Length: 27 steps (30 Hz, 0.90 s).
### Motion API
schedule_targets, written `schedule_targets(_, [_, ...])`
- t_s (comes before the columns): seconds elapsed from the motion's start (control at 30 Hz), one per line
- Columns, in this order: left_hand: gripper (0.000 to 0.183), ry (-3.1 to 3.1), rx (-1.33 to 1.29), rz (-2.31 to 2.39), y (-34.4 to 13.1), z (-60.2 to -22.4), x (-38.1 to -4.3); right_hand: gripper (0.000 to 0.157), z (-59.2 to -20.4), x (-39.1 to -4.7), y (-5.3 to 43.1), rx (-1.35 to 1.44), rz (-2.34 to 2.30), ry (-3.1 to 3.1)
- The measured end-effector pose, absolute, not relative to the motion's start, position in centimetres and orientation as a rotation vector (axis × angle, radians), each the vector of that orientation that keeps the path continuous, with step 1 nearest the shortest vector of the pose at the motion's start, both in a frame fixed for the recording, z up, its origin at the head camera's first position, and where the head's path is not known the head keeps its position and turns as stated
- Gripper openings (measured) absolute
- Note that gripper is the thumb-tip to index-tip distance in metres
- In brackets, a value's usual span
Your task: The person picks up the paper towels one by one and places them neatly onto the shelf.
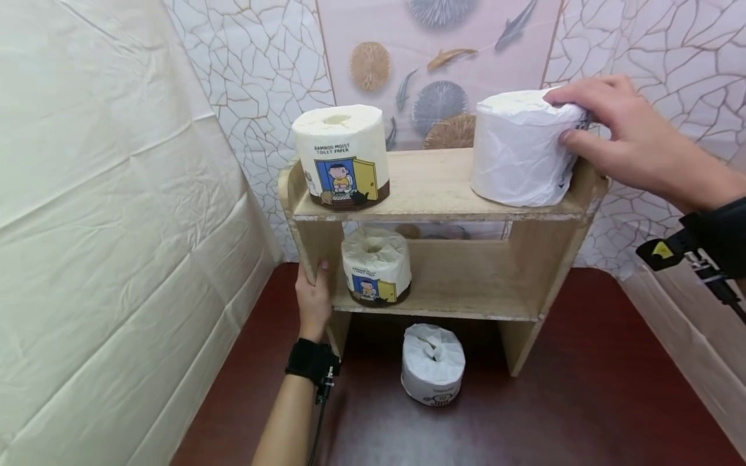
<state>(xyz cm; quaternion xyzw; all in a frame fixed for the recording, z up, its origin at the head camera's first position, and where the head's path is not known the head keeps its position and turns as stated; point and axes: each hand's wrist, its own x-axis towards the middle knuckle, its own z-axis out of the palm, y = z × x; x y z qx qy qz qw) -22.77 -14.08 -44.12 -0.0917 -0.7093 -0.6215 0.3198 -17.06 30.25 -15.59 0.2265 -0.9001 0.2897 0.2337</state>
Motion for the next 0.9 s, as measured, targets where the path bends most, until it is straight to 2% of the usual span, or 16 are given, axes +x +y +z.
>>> schedule_targets(0.9, [0.044, -1.84, -0.228, -1.647, -14.1, -44.1, -23.0, 0.047, -14.1, -17.1, 29.7, 0.707, 0.556, -2.511])
